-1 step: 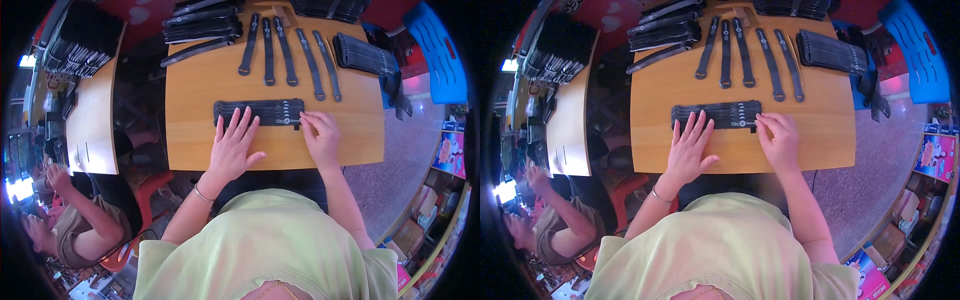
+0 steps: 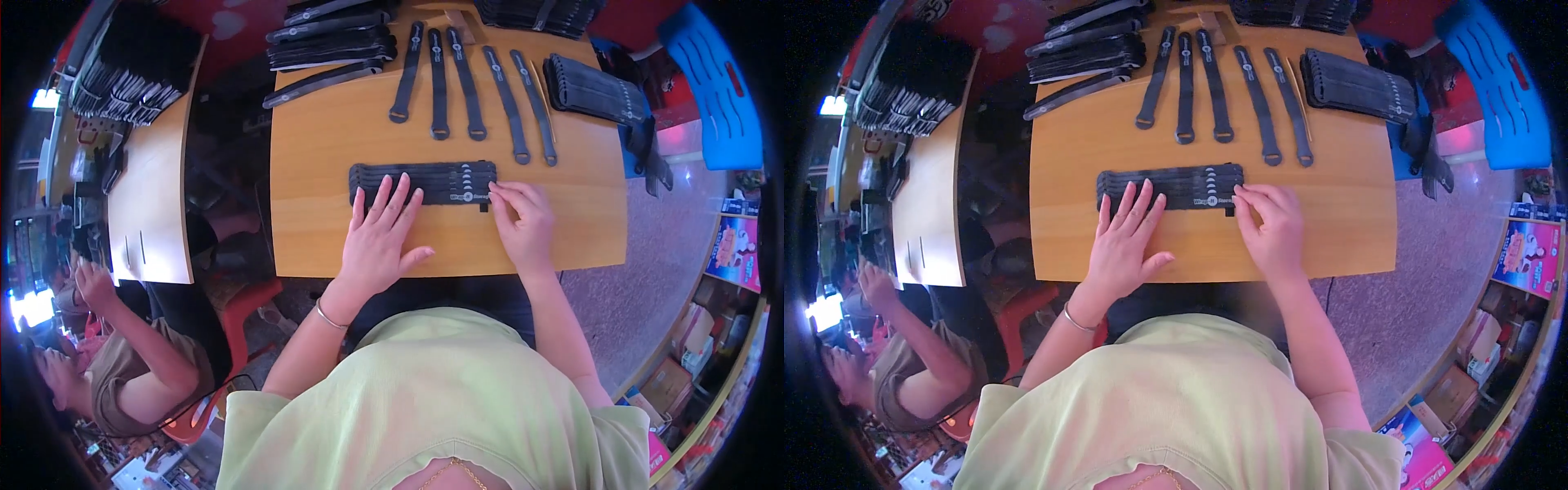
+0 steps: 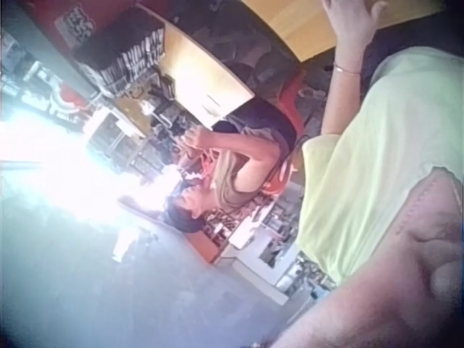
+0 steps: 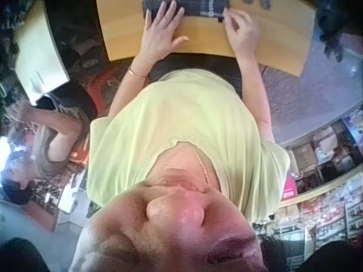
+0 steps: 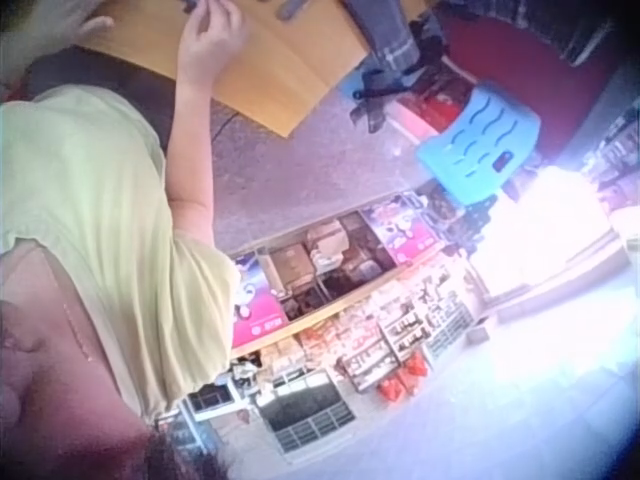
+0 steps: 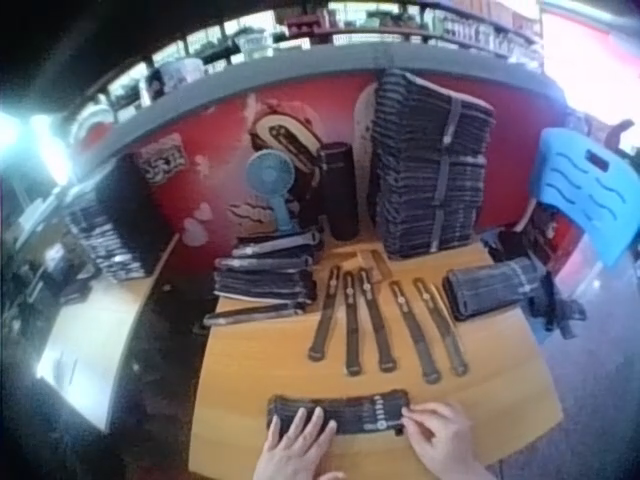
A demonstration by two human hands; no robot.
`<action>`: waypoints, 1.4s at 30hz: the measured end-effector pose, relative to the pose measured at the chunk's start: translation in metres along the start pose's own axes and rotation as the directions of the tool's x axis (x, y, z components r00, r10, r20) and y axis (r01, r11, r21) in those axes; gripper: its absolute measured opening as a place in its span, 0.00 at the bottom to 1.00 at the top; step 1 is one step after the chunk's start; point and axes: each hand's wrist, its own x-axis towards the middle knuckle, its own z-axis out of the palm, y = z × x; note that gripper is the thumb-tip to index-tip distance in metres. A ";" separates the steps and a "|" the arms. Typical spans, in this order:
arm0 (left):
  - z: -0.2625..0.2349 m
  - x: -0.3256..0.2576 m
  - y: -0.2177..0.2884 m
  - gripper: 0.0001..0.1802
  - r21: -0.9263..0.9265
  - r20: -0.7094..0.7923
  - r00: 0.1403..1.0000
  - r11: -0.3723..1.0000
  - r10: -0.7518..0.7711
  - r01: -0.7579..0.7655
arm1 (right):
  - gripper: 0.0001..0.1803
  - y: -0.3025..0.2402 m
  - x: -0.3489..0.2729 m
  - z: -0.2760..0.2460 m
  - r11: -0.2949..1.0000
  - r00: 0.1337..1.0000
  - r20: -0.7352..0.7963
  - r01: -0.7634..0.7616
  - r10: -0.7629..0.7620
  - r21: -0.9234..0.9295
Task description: The recorder is assembling and organizing black textile straps at a workbench.
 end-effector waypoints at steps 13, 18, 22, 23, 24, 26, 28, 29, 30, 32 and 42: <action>0.002 -0.017 -0.013 0.49 0.124 -0.079 0.996 0.991 -0.038 0.048 | 0.37 -0.010 -0.001 -0.004 0.864 0.884 0.386 0.395 -0.263 -0.314; 0.007 -0.019 -0.012 0.48 0.109 -0.130 0.991 0.994 -0.004 0.018 | 0.37 -0.004 -0.005 -0.006 0.852 0.882 0.365 0.419 -0.300 -0.314; 0.010 -0.024 -0.016 0.47 0.148 -0.201 0.980 0.989 0.016 0.014 | 0.34 0.000 -0.004 0.001 0.848 0.877 0.343 0.442 -0.338 -0.294; 0.011 -0.026 -0.018 0.47 0.153 -0.221 0.975 0.987 -0.018 0.053 | 0.34 -0.001 -0.003 0.003 0.837 0.858 0.353 0.476 -0.373 -0.272; 0.013 -0.026 -0.017 0.47 0.151 -0.221 0.975 0.988 -0.010 0.044 | 0.32 -0.001 -0.004 0.003 0.852 0.869 0.342 0.453 -0.358 -0.260; 0.018 -0.029 -0.023 0.46 0.124 -0.242 0.970 0.992 0.000 0.030 | 0.29 -0.006 -0.003 0.008 0.871 0.876 0.348 0.428 -0.334 -0.240; 0.022 -0.028 -0.024 0.45 0.080 -0.310 0.950 0.997 0.034 -0.009 | 0.28 -0.004 -0.004 0.004 0.872 0.876 0.364 0.420 -0.316 -0.254; 0.023 -0.031 -0.023 0.45 0.072 -0.351 0.935 0.997 0.049 -0.025 | 0.28 -0.001 -0.006 0.006 0.872 0.875 0.369 0.419 -0.313 -0.254; 0.023 -0.033 -0.023 0.45 0.071 -0.363 0.931 0.997 0.044 -0.019 | 0.28 -0.001 -0.007 0.007 0.870 0.867 0.381 0.430 -0.323 -0.242; 0.025 -0.033 -0.024 0.46 0.054 -0.389 0.920 0.998 0.051 -0.033 | 0.28 0.006 -0.008 0.007 0.869 0.863 0.386 0.434 -0.326 -0.237; 0.034 -0.039 -0.025 0.47 0.005 -0.441 0.896 0.998 0.053 -0.057 | 0.29 0.008 -0.009 0.011 0.851 0.831 0.434 0.474 -0.347 -0.226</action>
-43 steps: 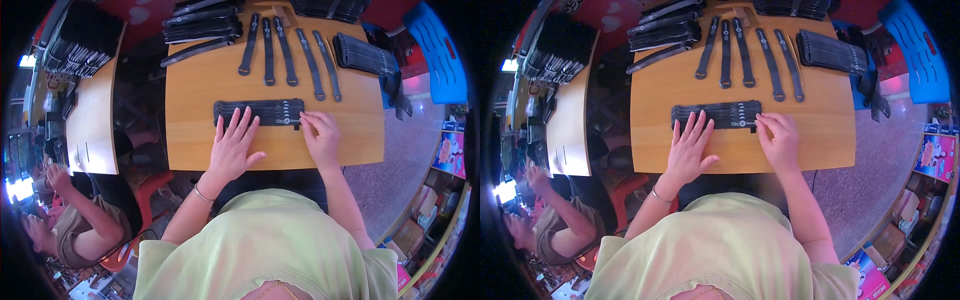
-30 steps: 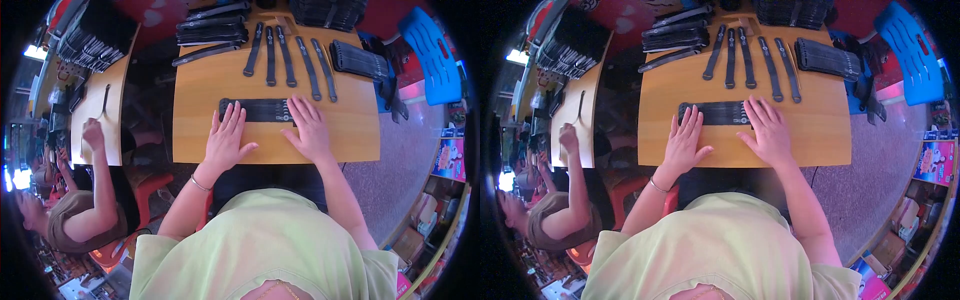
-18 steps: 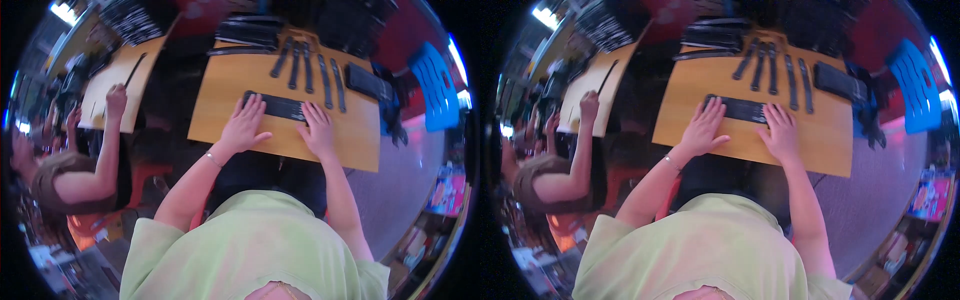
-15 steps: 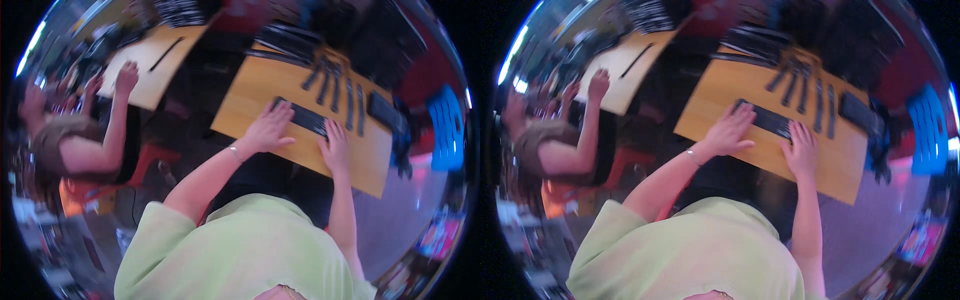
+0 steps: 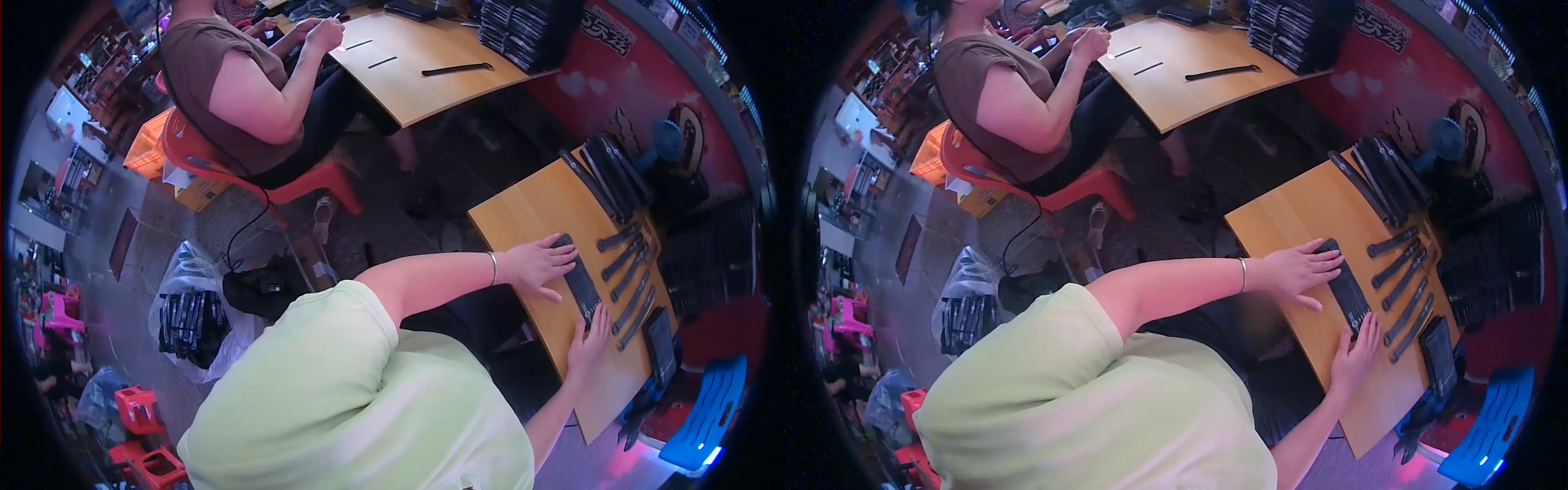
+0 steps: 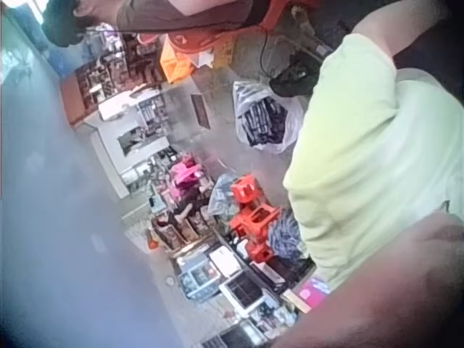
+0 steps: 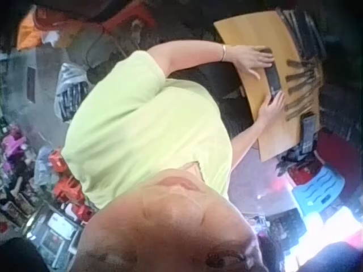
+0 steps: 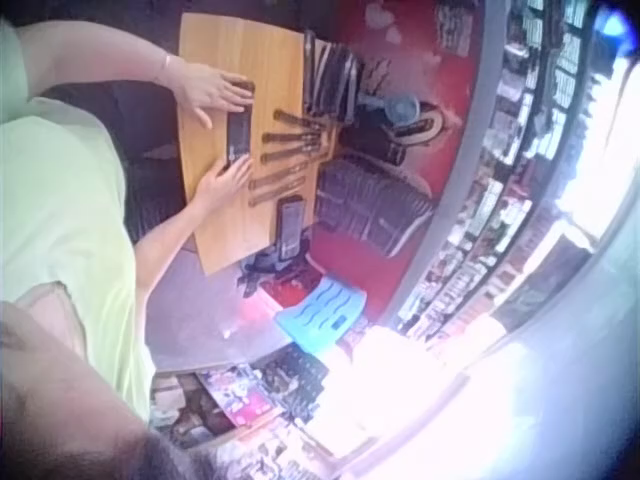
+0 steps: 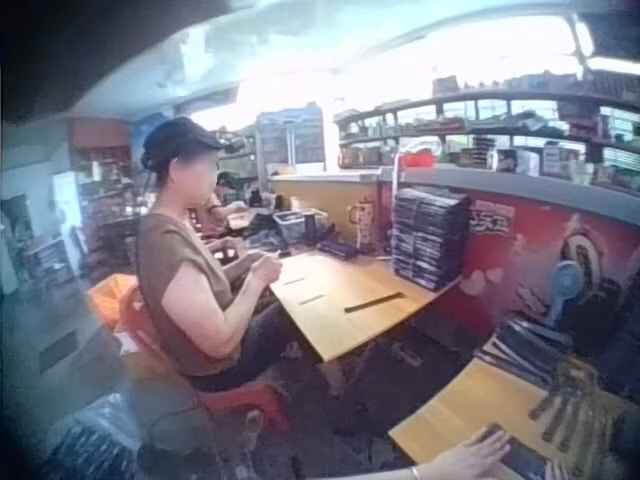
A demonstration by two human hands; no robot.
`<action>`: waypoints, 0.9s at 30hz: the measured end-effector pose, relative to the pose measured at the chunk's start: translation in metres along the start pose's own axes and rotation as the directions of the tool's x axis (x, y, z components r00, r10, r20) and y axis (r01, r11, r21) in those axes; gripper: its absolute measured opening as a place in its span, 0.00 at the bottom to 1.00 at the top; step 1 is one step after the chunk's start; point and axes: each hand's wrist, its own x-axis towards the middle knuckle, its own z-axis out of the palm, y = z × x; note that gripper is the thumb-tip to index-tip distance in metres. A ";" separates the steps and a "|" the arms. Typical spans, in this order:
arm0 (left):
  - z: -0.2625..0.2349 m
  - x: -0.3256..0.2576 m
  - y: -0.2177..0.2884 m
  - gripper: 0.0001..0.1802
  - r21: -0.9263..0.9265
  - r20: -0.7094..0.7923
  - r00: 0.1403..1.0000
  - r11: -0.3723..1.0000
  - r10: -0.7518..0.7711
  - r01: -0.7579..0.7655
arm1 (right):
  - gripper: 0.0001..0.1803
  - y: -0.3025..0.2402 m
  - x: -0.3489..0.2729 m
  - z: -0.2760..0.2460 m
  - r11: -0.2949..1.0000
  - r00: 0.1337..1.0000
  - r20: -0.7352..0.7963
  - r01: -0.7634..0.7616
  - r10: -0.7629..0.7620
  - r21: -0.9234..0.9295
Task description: The recorder is assembling and organizing black textile straps at a workbench.
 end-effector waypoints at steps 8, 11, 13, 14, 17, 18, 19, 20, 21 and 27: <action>0.002 0.006 0.000 0.46 -0.017 0.048 0.999 1.000 0.002 -0.002 | 0.29 -0.009 -0.001 -0.012 0.994 0.996 0.037 -0.078 0.080 -0.071; -0.002 0.005 -0.001 0.45 0.002 0.066 0.998 1.000 0.004 -0.004 | 0.29 -0.007 0.001 -0.008 0.997 0.997 0.009 -0.073 0.073 -0.030; -0.009 0.005 0.001 0.45 0.001 0.078 0.997 1.000 0.012 -0.013 | 0.29 -0.007 0.001 -0.007 0.997 0.997 -0.022 -0.071 0.071 0.008; -0.012 0.006 0.002 0.44 0.033 0.111 0.994 0.999 -0.014 0.010 | 0.29 -0.007 0.002 -0.007 0.999 0.998 -0.030 -0.054 0.054 -0.004; -0.014 0.010 0.004 0.44 0.071 0.153 0.988 0.997 -0.022 0.011 | 0.30 -0.008 0.001 -0.012 0.998 0.997 -0.049 -0.066 0.065 -0.016; -0.014 0.012 0.005 0.43 0.088 0.159 0.987 0.996 -0.031 0.018 | 0.30 -0.008 0.000 -0.015 0.998 0.996 -0.053 -0.068 0.068 -0.005; -0.013 0.012 0.006 0.43 0.095 0.161 0.986 0.995 -0.035 0.019 | 0.30 -0.008 -0.001 -0.014 0.997 0.996 -0.058 -0.074 0.073 -0.017; -0.013 0.013 0.006 0.43 0.085 0.168 0.986 0.996 -0.012 -0.003 | 0.30 -0.008 -0.001 -0.014 0.995 0.993 -0.065 -0.098 0.096 -0.022; -0.013 0.014 0.007 0.43 0.099 0.180 0.983 0.995 -0.025 0.008 | 0.30 -0.008 -0.001 -0.015 0.995 0.993 -0.065 -0.095 0.095 0.001; -0.014 0.015 0.010 0.42 0.129 0.185 0.982 0.992 -0.034 0.010 | 0.30 -0.012 0.001 -0.021 0.996 0.993 -0.091 -0.076 0.080 0.045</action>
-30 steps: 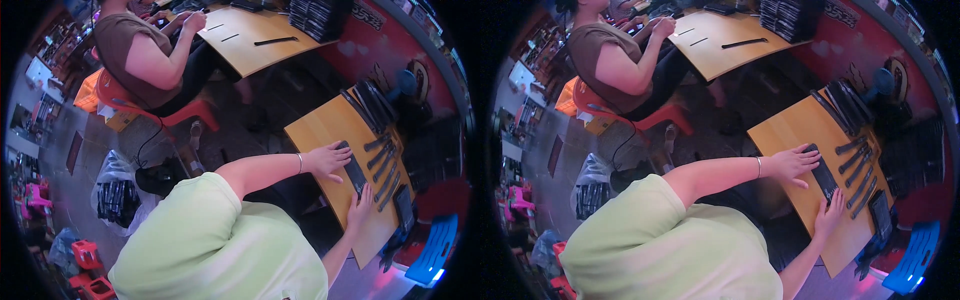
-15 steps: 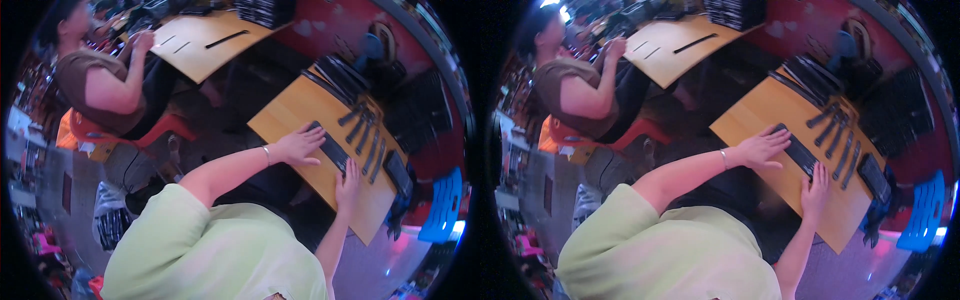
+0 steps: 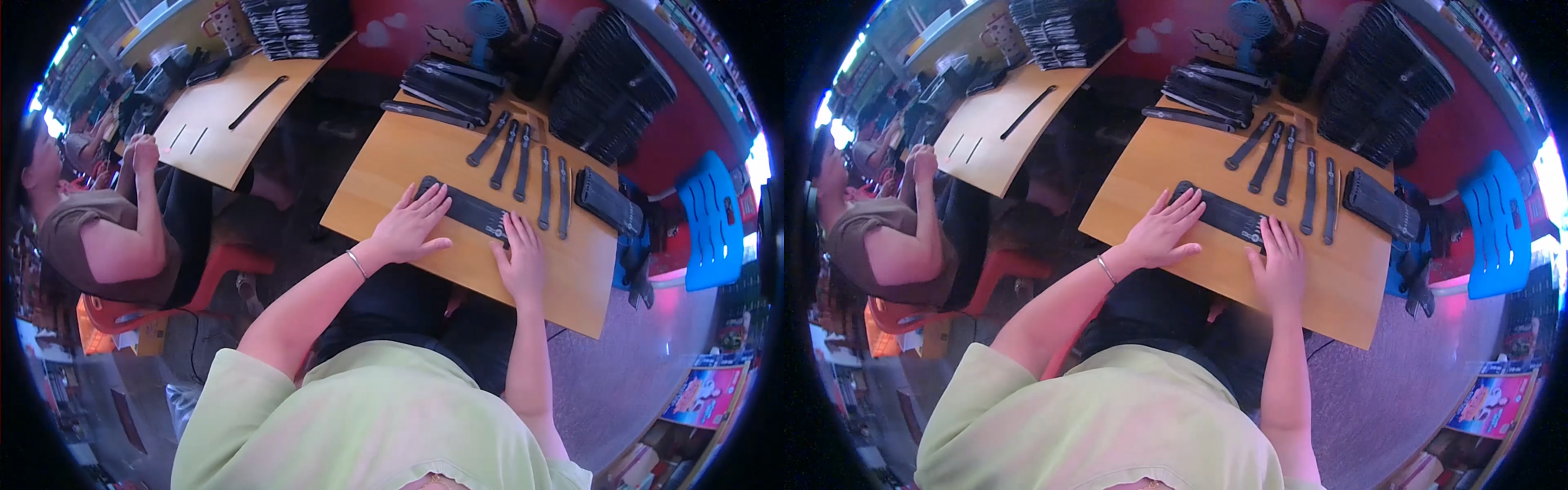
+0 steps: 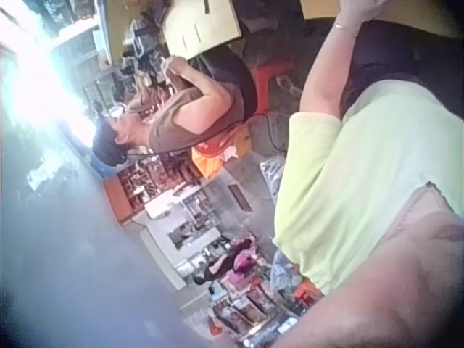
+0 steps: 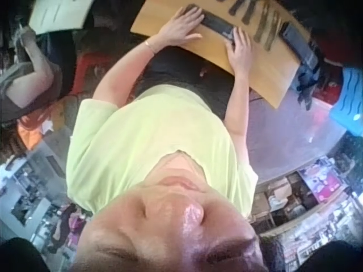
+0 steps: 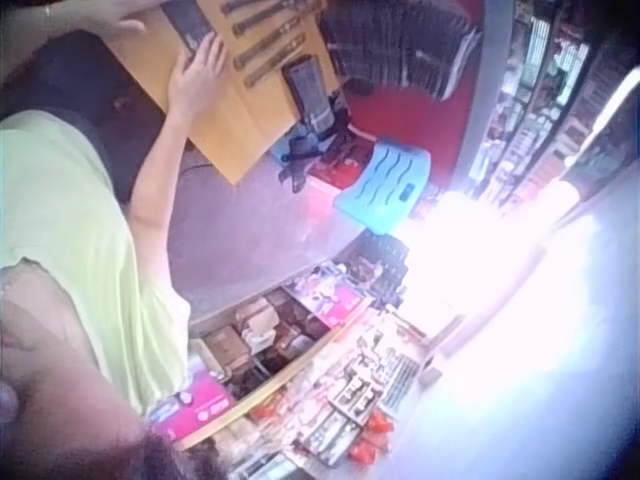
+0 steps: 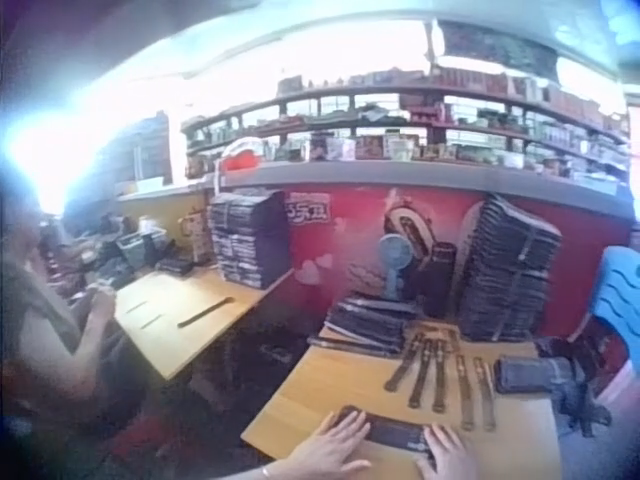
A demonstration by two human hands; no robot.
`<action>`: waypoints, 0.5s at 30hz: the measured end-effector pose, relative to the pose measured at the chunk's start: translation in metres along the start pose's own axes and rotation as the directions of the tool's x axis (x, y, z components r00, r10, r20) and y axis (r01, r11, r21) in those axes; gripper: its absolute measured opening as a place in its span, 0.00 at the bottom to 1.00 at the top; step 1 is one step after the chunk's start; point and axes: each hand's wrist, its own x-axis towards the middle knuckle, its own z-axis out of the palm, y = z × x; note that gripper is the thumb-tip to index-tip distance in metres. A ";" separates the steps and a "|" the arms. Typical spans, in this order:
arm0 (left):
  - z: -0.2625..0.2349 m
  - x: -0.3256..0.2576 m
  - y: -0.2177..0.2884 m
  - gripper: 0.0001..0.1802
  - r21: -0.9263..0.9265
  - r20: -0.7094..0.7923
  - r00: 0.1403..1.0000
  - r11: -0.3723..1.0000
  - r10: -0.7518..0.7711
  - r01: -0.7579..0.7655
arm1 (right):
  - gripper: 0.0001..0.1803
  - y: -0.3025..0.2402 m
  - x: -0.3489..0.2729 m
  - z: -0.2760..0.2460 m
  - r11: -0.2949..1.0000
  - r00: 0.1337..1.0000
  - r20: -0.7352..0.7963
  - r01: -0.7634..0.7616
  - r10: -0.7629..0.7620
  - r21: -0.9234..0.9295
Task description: The recorder is assembling and organizing black textile straps at a workbench.
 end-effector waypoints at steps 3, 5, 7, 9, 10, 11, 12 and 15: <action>0.000 0.002 -0.001 0.42 0.004 -0.004 1.000 1.000 0.006 -0.006 | 0.28 0.002 -0.001 0.001 1.000 1.000 -0.020 -0.006 0.006 0.000; 0.000 0.002 -0.002 0.42 -0.001 0.004 1.000 1.000 0.012 -0.012 | 0.28 0.001 0.000 0.002 1.000 0.999 -0.036 -0.006 0.006 -0.003; 0.000 0.001 -0.002 0.42 -0.005 0.006 1.000 1.000 -0.009 0.009 | 0.27 0.001 0.001 0.003 1.000 0.999 -0.046 0.000 0.000 -0.006; -0.001 0.002 -0.002 0.42 -0.012 0.009 1.000 1.000 -0.007 0.007 | 0.26 0.002 0.001 0.004 1.000 0.998 -0.055 -0.002 0.003 0.025; -0.002 0.003 -0.002 0.42 -0.017 0.013 1.000 1.000 -0.012 0.012 | 0.26 0.003 0.001 0.004 1.000 0.998 -0.055 -0.006 0.007 0.021; -0.003 0.004 -0.001 0.42 -0.020 0.013 1.000 1.000 -0.009 0.009 | 0.26 0.004 0.001 0.004 1.000 0.998 -0.060 -0.006 0.007 0.018; -0.003 0.004 -0.001 0.42 -0.029 0.028 1.000 1.000 -0.011 0.011 | 0.26 0.004 0.000 0.004 1.000 0.998 -0.064 -0.005 0.006 0.016; -0.005 0.003 -0.001 0.42 -0.037 0.043 0.999 0.999 -0.016 0.018 | 0.25 0.003 0.000 0.003 0.999 0.997 -0.068 -0.024 0.027 0.043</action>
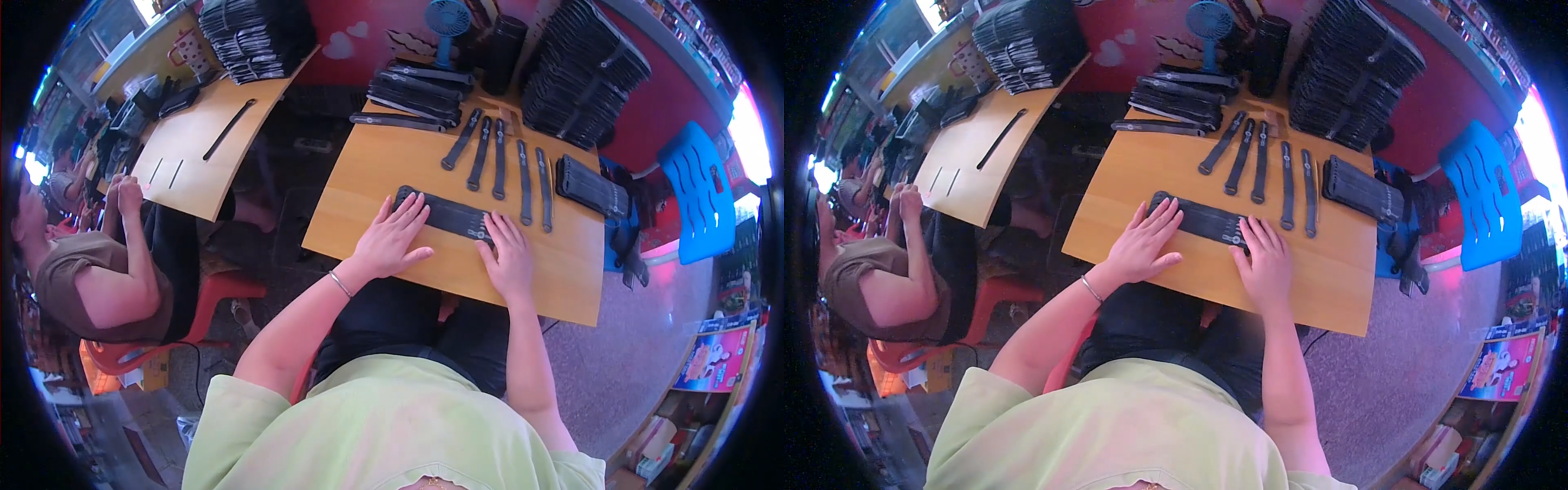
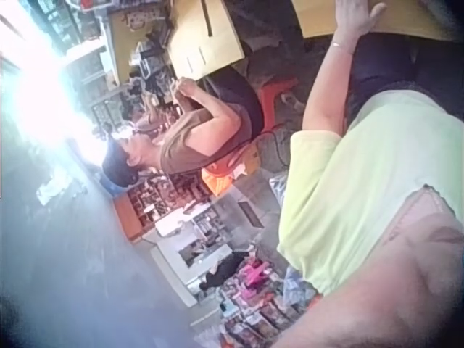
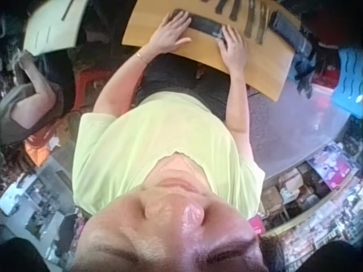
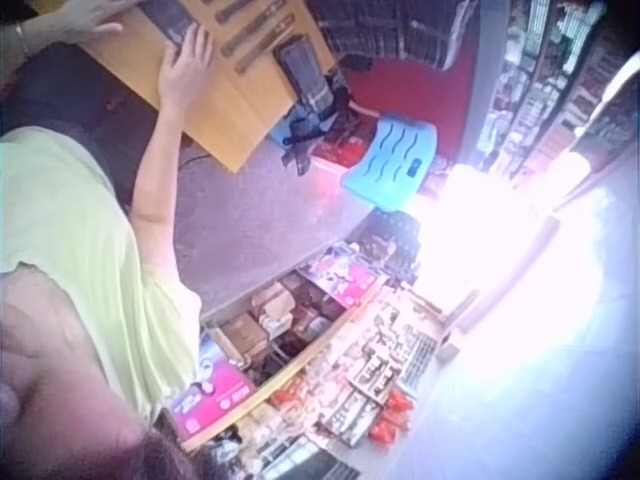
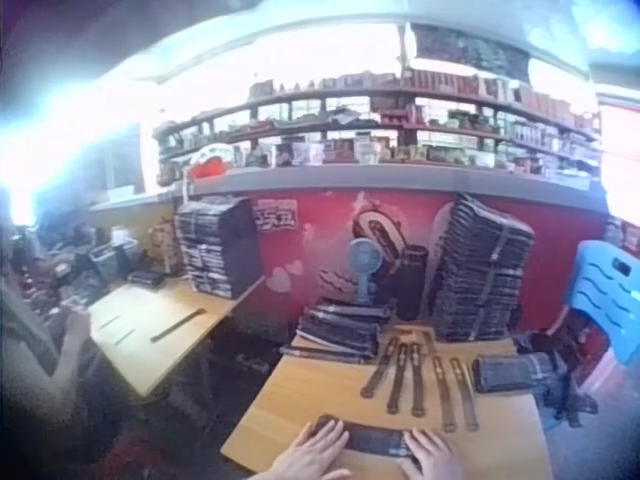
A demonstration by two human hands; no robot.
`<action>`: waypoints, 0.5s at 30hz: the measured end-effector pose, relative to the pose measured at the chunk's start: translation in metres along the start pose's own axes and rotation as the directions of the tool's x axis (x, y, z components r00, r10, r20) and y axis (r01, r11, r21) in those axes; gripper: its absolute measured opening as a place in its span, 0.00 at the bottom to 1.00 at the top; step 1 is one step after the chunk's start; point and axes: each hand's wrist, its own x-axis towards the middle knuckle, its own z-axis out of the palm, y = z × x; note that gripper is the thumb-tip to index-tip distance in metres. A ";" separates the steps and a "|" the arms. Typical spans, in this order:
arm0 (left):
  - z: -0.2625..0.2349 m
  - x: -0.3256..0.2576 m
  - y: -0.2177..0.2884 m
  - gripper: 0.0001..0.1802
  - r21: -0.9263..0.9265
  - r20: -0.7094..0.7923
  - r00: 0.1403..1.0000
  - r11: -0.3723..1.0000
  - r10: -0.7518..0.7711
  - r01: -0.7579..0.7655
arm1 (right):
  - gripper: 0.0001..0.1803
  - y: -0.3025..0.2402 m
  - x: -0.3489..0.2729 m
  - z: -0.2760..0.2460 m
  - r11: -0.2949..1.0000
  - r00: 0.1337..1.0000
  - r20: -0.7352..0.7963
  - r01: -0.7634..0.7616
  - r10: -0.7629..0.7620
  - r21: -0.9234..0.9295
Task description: The recorder is assembling and organizing black textile straps at a workbench.
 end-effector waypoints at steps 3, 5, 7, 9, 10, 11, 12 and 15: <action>0.000 -0.003 -0.001 0.42 -0.005 -0.002 1.000 1.000 -0.002 0.002 | 0.24 -0.002 0.000 0.000 1.000 1.000 -0.012 0.009 -0.009 0.008; 0.001 -0.003 -0.001 0.42 -0.011 -0.003 1.000 1.000 0.000 0.000 | 0.24 -0.003 0.000 0.000 1.000 1.000 -0.018 0.003 -0.002 0.016; 0.001 -0.003 0.000 0.41 -0.012 0.000 1.000 1.000 -0.003 0.003 | 0.24 -0.001 -0.001 0.001 1.000 1.000 -0.021 -0.004 0.005 0.026; 0.005 0.000 -0.001 0.41 -0.009 -0.010 1.000 1.000 0.005 -0.005 | 0.24 0.005 -0.001 0.005 0.999 0.999 -0.033 0.007 -0.005 0.041; 0.007 -0.001 -0.002 0.41 -0.003 -0.018 1.000 1.000 0.004 -0.004 | 0.24 0.008 0.000 0.008 0.999 1.000 -0.025 -0.006 0.007 0.049; 0.008 -0.002 -0.003 0.41 -0.012 0.005 1.000 1.000 0.009 -0.009 | 0.24 0.010 0.001 0.009 0.999 0.999 -0.037 0.018 -0.017 0.037; 0.009 0.000 -0.007 0.41 0.008 -0.014 1.000 1.000 0.000 0.000 | 0.23 0.012 0.002 0.011 0.999 0.998 -0.048 0.040 -0.039 0.025; 0.009 0.002 -0.005 0.40 0.013 -0.028 1.000 1.000 0.005 -0.004 | 0.23 0.010 0.004 0.010 0.999 0.998 -0.058 0.014 -0.012 0.034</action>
